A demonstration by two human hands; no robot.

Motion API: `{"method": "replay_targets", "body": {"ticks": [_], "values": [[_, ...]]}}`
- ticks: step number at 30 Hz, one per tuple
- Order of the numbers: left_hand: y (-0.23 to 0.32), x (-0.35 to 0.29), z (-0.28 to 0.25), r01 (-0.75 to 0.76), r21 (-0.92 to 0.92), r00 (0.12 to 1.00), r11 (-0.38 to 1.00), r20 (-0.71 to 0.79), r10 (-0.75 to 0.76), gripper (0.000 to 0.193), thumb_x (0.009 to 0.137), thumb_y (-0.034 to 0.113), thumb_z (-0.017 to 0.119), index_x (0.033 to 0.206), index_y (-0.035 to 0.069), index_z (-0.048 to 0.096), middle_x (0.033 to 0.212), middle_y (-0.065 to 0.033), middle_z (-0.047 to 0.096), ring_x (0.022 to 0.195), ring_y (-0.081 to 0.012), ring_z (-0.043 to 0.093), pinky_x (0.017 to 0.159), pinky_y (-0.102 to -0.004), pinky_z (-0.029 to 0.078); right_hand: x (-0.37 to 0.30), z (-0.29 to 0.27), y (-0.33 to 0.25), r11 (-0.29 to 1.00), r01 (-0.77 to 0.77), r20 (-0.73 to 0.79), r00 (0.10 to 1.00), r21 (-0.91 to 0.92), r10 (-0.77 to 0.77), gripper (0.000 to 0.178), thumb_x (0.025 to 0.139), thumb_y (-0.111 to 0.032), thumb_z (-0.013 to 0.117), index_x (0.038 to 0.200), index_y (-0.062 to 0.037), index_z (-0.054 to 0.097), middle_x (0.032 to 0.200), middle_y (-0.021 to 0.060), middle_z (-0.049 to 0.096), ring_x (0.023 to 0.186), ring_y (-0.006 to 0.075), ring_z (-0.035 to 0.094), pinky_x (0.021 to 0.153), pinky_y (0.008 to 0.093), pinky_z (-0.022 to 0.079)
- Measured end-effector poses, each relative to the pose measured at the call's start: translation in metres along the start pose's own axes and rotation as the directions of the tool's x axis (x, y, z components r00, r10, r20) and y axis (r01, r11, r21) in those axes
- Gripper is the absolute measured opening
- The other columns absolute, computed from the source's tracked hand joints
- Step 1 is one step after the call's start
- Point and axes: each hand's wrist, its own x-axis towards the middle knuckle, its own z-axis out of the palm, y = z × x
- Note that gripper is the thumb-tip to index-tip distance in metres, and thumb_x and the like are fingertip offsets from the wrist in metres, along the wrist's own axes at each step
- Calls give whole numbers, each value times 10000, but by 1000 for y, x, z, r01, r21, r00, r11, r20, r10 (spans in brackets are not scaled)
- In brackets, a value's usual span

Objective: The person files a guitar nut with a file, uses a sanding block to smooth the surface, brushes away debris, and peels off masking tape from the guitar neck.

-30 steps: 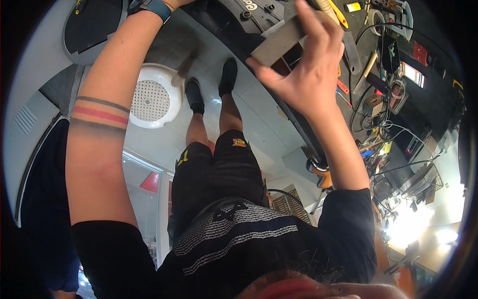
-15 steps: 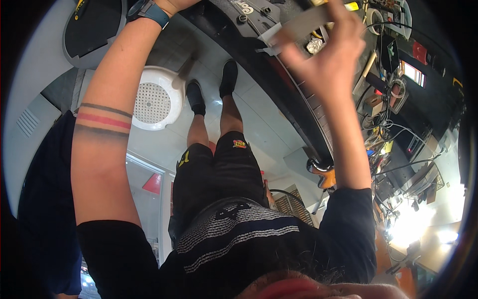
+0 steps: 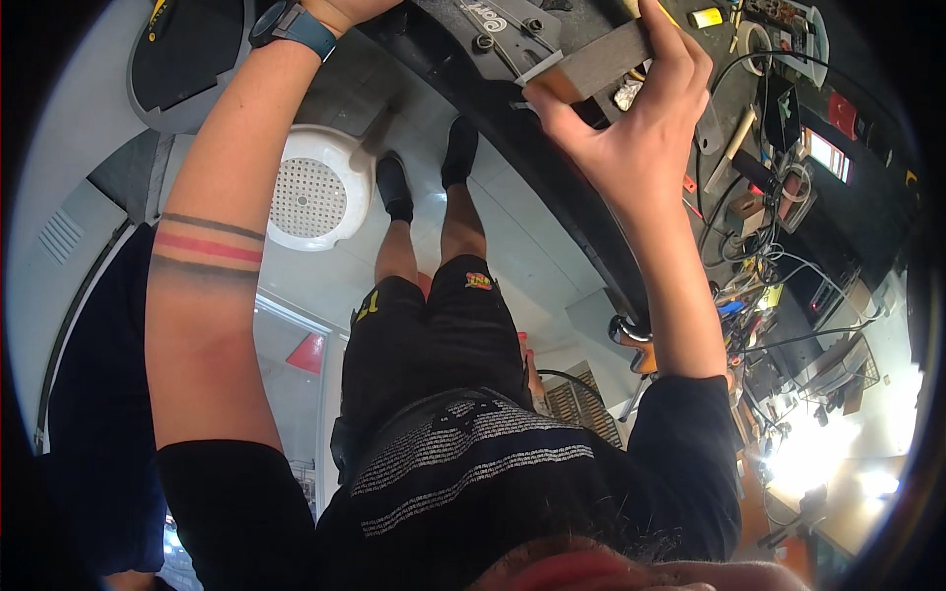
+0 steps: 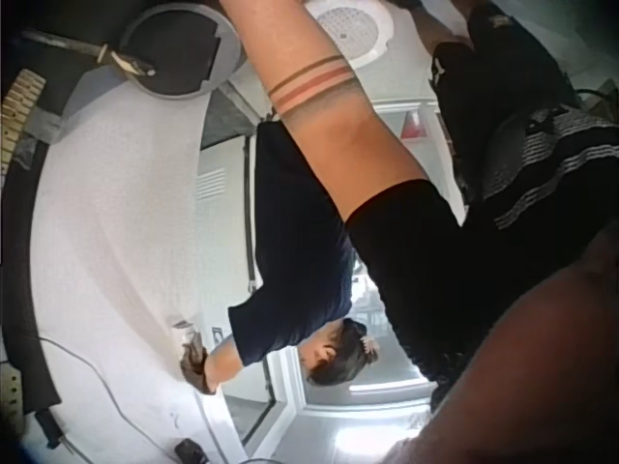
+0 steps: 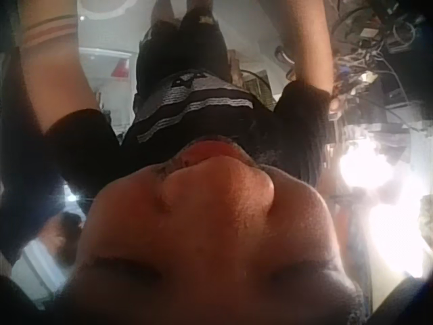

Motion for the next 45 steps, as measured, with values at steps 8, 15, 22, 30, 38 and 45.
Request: {"method": "replay_targets", "body": {"ticks": [8,15,22,30,38,45], "values": [[4,0,1,10,-20,1000,1000,1,-10,152,897,151,701,816,25,675,926,-130,624,922,-351,574,834,-449,487,-5,6,0,993,111,-98,989,33,-107,1092,676,-411,963,1553,-54,420,1389,195,513,1302,379,499,1090,487,422],[4,0,2,28,-41,1000,999,12,-28,149,893,150,704,820,23,676,924,-133,624,926,-353,575,836,-454,488,-11,10,-12,991,71,-81,995,112,-63,1093,656,-380,979,1535,-41,426,1382,197,498,1311,379,492,1080,495,450],[3,0,2,20,-33,1000,999,19,-19,152,897,148,701,822,19,673,922,-135,618,936,-355,573,843,-457,485,-26,12,-6,956,141,-110,987,256,-116,1145,628,-349,1010,1528,-44,371,1367,192,470,1280,382,522,1056,473,487],[1,-2,1,21,-29,1000,999,7,-21,160,899,158,702,825,19,674,922,-138,615,928,-358,570,844,-458,486,-3,4,30,945,-124,-157,971,302,177,1029,737,-247,919,1549,-1,336,1369,215,465,1302,354,518,1108,467,448],[2,-1,1,16,-23,1000,1000,8,-16,159,893,158,705,817,21,676,922,-138,626,920,-355,572,836,-454,488,-25,11,-4,965,138,-95,988,222,-119,1198,617,-364,1028,1547,-34,349,1394,187,441,1287,359,509,1059,469,483],[2,-1,-1,14,-6,1000,1000,9,-14,162,896,155,699,812,20,672,923,-140,626,916,-356,570,828,-452,487,-19,10,0,980,134,-112,987,144,-118,1136,639,-341,1019,1523,-32,377,1381,199,448,1308,371,492,1058,476,482]]}}
